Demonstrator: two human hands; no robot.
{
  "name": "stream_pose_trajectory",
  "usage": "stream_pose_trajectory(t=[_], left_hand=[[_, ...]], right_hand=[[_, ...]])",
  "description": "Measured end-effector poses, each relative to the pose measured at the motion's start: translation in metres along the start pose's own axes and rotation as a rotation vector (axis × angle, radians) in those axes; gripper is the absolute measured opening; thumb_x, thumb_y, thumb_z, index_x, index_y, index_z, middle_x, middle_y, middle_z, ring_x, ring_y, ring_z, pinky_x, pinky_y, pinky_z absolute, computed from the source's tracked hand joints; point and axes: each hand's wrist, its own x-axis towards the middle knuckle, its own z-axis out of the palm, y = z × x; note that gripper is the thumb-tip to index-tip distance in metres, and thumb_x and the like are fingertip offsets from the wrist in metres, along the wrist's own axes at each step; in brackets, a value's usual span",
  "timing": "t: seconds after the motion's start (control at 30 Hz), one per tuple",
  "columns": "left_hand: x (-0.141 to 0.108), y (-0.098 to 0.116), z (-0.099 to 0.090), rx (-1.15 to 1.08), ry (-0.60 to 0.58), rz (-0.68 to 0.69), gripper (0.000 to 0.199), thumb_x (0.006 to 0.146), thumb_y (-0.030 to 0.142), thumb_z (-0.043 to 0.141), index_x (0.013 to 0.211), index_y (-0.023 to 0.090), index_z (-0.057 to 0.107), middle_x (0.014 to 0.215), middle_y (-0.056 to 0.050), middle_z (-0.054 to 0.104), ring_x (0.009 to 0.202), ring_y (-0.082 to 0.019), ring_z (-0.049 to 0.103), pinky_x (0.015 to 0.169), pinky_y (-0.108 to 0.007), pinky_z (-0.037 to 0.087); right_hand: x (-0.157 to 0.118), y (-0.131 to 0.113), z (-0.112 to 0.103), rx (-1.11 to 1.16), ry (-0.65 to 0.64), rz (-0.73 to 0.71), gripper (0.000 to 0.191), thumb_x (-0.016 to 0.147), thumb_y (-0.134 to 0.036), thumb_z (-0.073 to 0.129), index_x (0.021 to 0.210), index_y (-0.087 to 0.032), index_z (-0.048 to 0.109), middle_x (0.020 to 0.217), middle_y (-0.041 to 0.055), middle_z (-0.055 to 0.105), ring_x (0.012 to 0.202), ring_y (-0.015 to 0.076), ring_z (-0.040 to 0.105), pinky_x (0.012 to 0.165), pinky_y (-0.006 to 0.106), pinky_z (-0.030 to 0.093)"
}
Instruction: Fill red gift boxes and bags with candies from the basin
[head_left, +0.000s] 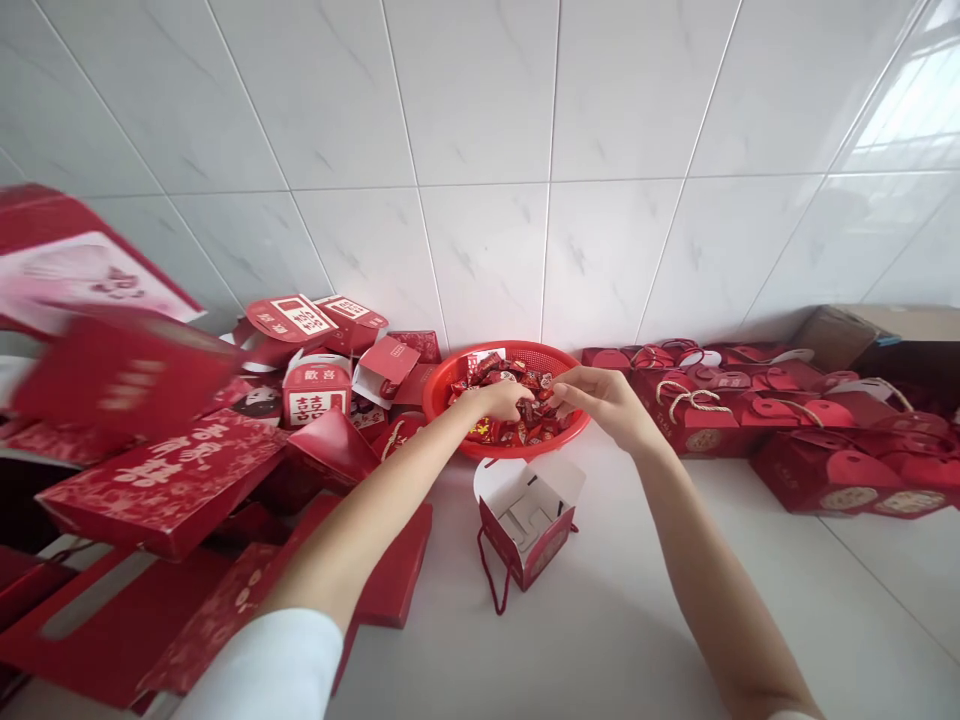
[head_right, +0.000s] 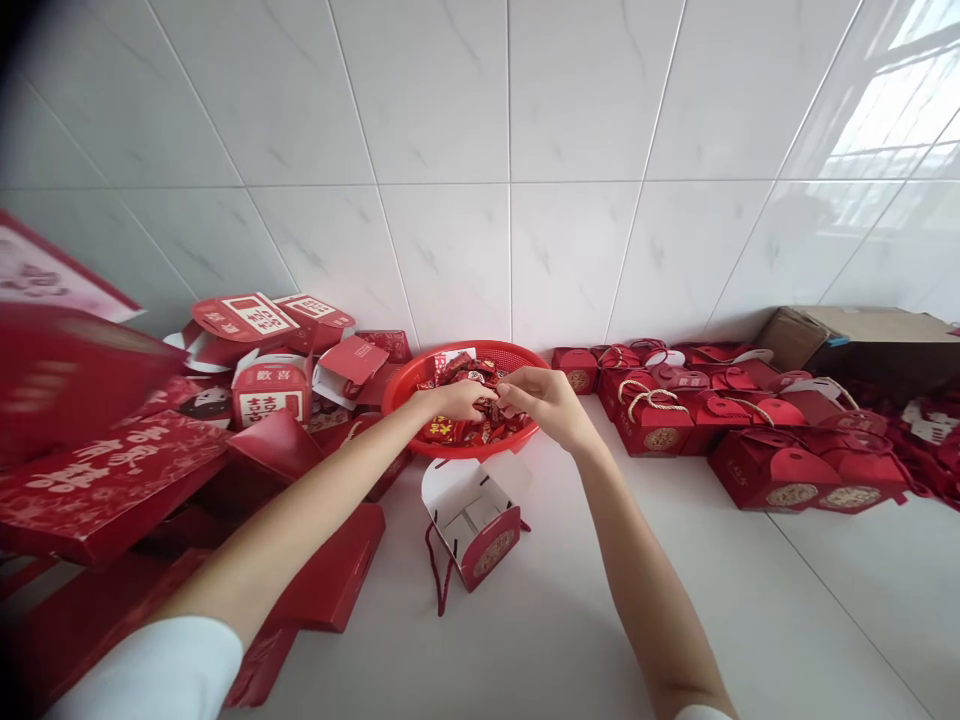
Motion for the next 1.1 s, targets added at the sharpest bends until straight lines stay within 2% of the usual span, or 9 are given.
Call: stream_pose_trajectory(t=[0.1, 0.2, 0.27, 0.4, 0.53, 0.77, 0.83, 1.0, 1.1], left_hand=[[0.020, -0.005, 0.010, 0.051, -0.042, -0.039, 0.055, 0.058, 0.015, 0.079, 0.112, 0.018, 0.071, 0.121, -0.012, 0.069, 0.115, -0.034, 0.061, 0.097, -0.038, 0.049], [0.028, -0.008, 0.015, 0.096, -0.061, -0.112, 0.080, 0.050, 0.018, 0.086, 0.127, 0.018, 0.063, 0.143, -0.019, 0.054, 0.133, -0.043, 0.046, 0.106, -0.047, 0.044], [0.031, -0.011, 0.018, 0.105, -0.085, -0.154, 0.084, 0.049, 0.014, 0.086, 0.129, 0.018, 0.062, 0.144, -0.020, 0.053, 0.135, -0.045, 0.045, 0.106, -0.049, 0.043], [0.034, -0.019, 0.022, 0.042, -0.111, -0.159, 0.061, 0.055, 0.007, 0.077, 0.115, 0.018, 0.069, 0.124, -0.016, 0.069, 0.118, -0.039, 0.062, 0.098, -0.043, 0.049], [0.028, -0.030, 0.018, -0.113, -0.074, -0.139, 0.042, 0.060, 0.008, 0.071, 0.101, 0.019, 0.074, 0.112, -0.009, 0.075, 0.108, -0.032, 0.068, 0.088, -0.033, 0.052], [0.005, -0.039, 0.005, -0.500, 0.039, -0.136, 0.034, 0.075, 0.011, 0.063, 0.108, 0.015, 0.073, 0.074, -0.004, 0.073, 0.070, -0.020, 0.071, 0.062, -0.026, 0.050], [0.001, -0.036, 0.001, -0.573, 0.078, -0.132, 0.032, 0.076, 0.012, 0.064, 0.106, 0.015, 0.073, 0.071, -0.003, 0.071, 0.065, -0.017, 0.068, 0.061, -0.025, 0.049], [-0.007, -0.017, -0.007, -0.870, 0.163, -0.086, 0.027, 0.075, 0.015, 0.069, 0.101, 0.016, 0.075, 0.066, 0.001, 0.064, 0.053, -0.009, 0.053, 0.051, -0.021, 0.040], [-0.009, 0.002, -0.010, -1.061, 0.158, -0.057, 0.023, 0.076, 0.017, 0.072, 0.098, 0.016, 0.075, 0.065, 0.001, 0.062, 0.052, -0.008, 0.050, 0.048, -0.020, 0.036]], right_hand=[[0.002, 0.006, -0.002, 0.040, 0.026, 0.025, 0.043, 0.075, -0.059, 0.076, 0.082, -0.017, 0.071, 0.074, 0.0043, 0.072, 0.064, 0.0161, 0.066, 0.070, 0.033, 0.058], [0.001, 0.008, -0.008, 0.064, 0.060, 0.039, 0.043, 0.074, -0.059, 0.078, 0.081, -0.016, 0.071, 0.073, 0.0041, 0.072, 0.065, 0.0157, 0.066, 0.068, 0.031, 0.057], [0.001, 0.007, -0.012, 0.069, 0.073, 0.043, 0.042, 0.074, -0.057, 0.078, 0.080, -0.016, 0.071, 0.073, 0.0040, 0.072, 0.065, 0.0156, 0.067, 0.069, 0.030, 0.056], [0.001, 0.006, -0.014, 0.090, 0.066, 0.049, 0.040, 0.073, -0.056, 0.079, 0.077, -0.017, 0.072, 0.071, 0.0039, 0.072, 0.063, 0.0158, 0.067, 0.068, 0.030, 0.056], [0.002, 0.011, -0.012, 0.116, 0.051, 0.063, 0.038, 0.073, -0.055, 0.079, 0.079, -0.018, 0.073, 0.071, 0.0037, 0.072, 0.064, 0.0159, 0.067, 0.069, 0.030, 0.056], [0.006, 0.020, -0.005, 0.135, 0.013, 0.101, 0.037, 0.072, -0.054, 0.080, 0.076, -0.017, 0.073, 0.072, 0.0039, 0.072, 0.063, 0.0142, 0.065, 0.067, 0.029, 0.057], [0.007, 0.025, -0.001, 0.146, 0.031, 0.132, 0.036, 0.070, -0.051, 0.081, 0.079, -0.017, 0.073, 0.074, 0.0040, 0.073, 0.064, 0.0144, 0.066, 0.067, 0.028, 0.057], [0.012, 0.040, 0.017, 0.202, 0.210, 0.223, 0.040, 0.068, -0.042, 0.085, 0.096, -0.020, 0.068, 0.078, 0.0019, 0.072, 0.069, 0.0165, 0.070, 0.060, 0.027, 0.058], [0.015, 0.047, 0.027, 0.252, 0.261, 0.249, 0.044, 0.066, -0.047, 0.086, 0.090, -0.021, 0.062, 0.073, 0.0004, 0.071, 0.064, 0.0167, 0.070, 0.059, 0.027, 0.058]])
